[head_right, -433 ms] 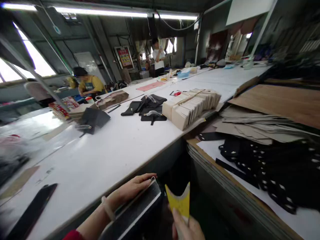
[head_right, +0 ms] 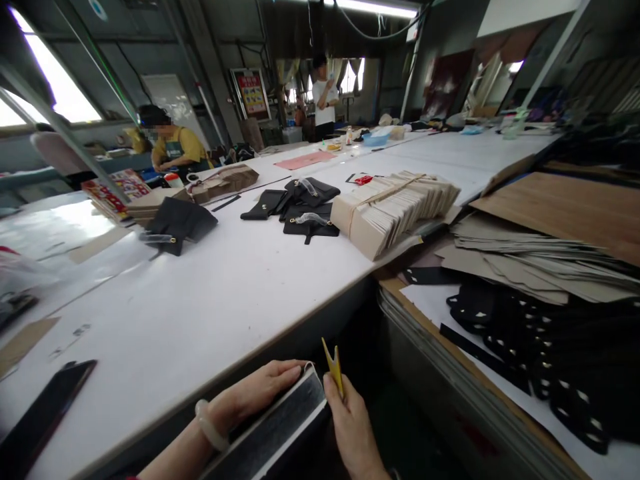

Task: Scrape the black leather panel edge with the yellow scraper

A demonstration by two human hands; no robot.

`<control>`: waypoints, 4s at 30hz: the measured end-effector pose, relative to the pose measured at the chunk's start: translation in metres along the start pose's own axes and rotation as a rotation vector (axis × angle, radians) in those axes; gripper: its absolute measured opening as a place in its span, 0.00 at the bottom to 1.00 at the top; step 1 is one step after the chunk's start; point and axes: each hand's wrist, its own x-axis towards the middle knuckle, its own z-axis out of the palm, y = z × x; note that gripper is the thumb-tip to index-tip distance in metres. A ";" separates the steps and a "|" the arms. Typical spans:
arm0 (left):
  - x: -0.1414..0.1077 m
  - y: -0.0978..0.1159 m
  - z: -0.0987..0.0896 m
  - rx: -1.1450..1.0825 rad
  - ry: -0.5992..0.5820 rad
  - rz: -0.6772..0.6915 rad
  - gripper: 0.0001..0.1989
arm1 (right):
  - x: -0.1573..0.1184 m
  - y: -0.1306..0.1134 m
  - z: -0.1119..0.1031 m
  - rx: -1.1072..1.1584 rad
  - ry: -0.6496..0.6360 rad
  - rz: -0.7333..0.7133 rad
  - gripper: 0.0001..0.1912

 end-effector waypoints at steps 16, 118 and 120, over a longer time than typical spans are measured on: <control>-0.002 0.004 0.003 0.411 0.152 0.039 0.21 | 0.008 0.009 -0.023 -0.206 -0.028 -0.091 0.32; -0.012 0.002 0.024 0.612 0.322 0.106 0.14 | 0.099 -0.116 0.001 -1.700 -0.893 -0.956 0.32; -0.011 0.001 0.025 0.663 0.317 0.097 0.15 | 0.095 -0.114 -0.001 -1.699 -0.875 -0.939 0.32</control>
